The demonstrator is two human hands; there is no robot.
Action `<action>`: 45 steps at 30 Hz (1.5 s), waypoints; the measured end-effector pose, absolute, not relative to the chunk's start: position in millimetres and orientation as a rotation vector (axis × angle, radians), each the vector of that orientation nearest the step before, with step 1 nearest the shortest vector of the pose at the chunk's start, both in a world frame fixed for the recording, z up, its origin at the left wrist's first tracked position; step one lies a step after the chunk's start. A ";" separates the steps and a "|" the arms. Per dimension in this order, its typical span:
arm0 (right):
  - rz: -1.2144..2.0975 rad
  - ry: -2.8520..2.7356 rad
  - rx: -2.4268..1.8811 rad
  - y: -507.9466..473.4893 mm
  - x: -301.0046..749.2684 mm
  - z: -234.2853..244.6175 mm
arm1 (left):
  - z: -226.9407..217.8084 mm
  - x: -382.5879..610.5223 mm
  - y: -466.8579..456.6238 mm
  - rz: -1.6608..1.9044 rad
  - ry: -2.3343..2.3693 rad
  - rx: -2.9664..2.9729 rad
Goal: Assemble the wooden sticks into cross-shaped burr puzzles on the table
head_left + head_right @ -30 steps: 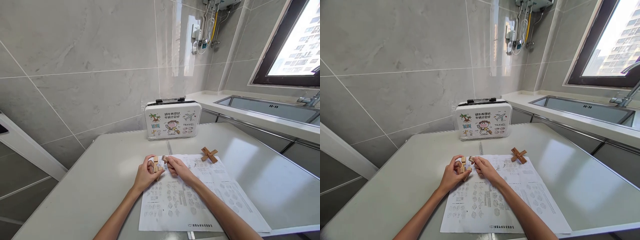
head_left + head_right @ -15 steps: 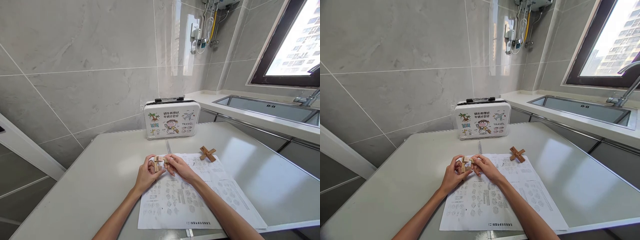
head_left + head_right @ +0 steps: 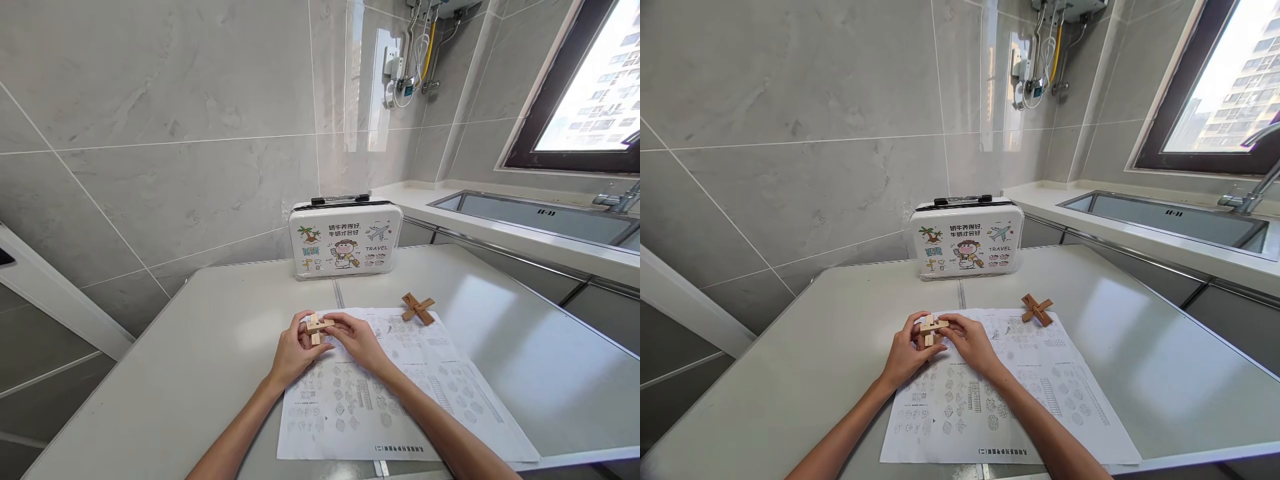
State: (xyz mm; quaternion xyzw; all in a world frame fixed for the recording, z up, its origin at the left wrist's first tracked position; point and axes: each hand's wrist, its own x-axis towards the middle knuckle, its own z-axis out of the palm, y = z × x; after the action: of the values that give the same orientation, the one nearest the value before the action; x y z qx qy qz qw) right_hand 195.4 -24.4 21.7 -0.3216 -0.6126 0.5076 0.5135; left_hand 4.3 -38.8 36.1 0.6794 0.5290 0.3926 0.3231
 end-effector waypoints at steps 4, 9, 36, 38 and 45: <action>0.928 -1.578 -0.797 -29.4 191.1 18.8 | 37.3 4.0 -39.4 1.024 1.372 1.758; 0.780 -1.599 -0.795 -30.3 187.8 14.8 | 36.9 3.8 -39.3 1.002 1.283 1.748; 0.901 -1.578 -0.991 -25.8 191.2 12.2 | 39.5 2.5 -30.9 1.129 1.145 1.376; 0.801 -1.713 -1.038 -29.1 189.5 10.2 | 39.4 1.2 -28.4 1.181 1.156 1.328; 0.585 -1.985 -1.079 -38.2 179.7 6.9 | 37.4 -0.2 -27.2 1.227 1.148 1.302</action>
State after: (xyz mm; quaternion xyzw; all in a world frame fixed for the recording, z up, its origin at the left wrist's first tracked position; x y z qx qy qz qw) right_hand 179.7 -38.2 6.9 -0.4252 -0.7821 0.2306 0.3928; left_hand -0.2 -27.2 37.4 0.5353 0.4719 0.5044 0.4862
